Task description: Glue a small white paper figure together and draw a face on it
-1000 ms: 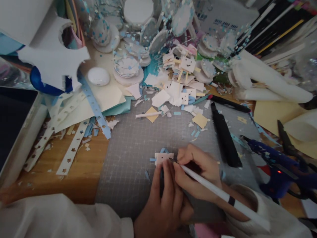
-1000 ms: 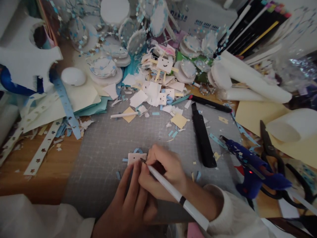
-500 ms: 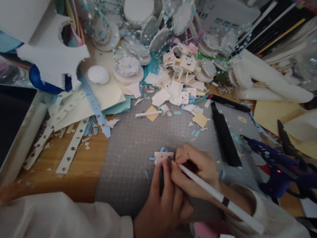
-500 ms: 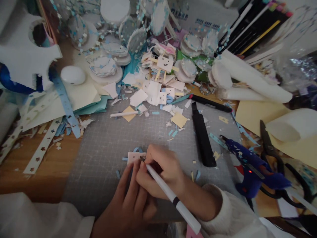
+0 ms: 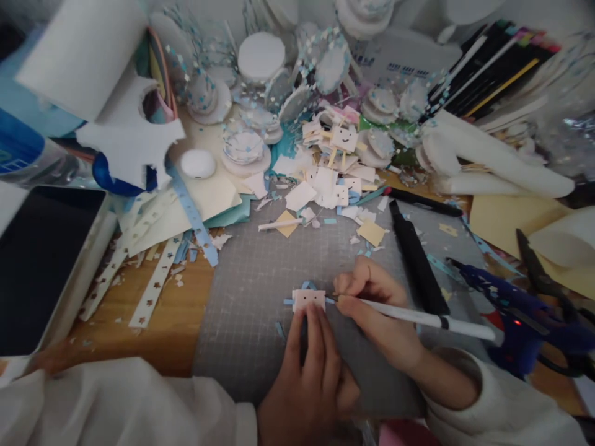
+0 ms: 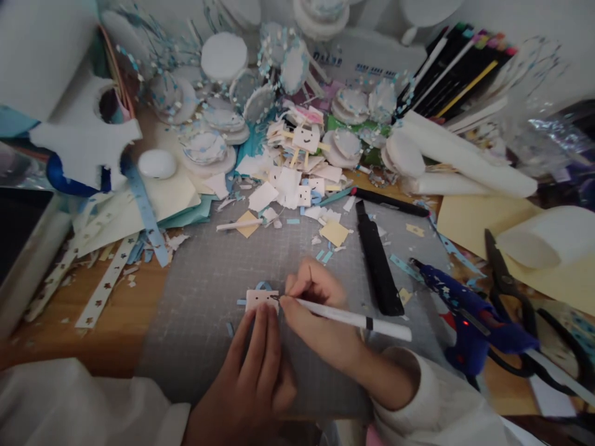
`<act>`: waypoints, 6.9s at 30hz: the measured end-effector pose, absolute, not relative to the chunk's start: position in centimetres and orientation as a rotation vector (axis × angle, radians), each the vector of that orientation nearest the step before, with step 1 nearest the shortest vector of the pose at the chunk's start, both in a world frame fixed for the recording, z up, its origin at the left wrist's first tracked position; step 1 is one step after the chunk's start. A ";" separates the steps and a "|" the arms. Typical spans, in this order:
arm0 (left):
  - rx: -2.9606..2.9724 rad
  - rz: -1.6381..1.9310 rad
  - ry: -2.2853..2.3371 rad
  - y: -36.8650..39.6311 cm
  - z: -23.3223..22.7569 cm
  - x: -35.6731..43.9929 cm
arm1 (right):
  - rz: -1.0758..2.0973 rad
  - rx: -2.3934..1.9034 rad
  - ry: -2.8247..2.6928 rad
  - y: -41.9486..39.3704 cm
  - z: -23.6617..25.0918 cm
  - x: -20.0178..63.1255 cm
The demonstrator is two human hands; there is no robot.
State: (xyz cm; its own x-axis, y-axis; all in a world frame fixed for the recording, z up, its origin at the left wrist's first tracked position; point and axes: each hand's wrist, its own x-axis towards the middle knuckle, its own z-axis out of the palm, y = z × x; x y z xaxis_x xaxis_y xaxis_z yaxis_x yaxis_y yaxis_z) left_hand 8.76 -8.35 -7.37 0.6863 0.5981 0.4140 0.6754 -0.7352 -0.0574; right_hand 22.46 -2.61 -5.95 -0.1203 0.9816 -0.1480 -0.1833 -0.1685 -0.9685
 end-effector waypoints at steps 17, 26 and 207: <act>-2.845 -0.586 -0.999 -10.0 -6.9 7.8 | 1.596 -0.985 -0.963 -2.0 -6.5 22.7; -2.721 -0.766 -0.967 -9.9 -8.9 8.7 | 1.432 -1.206 -1.452 -3.4 -6.3 22.2; -3.277 -1.383 -0.938 2.5 -6.3 2.4 | 1.233 -1.129 -1.465 -2.9 -5.2 23.1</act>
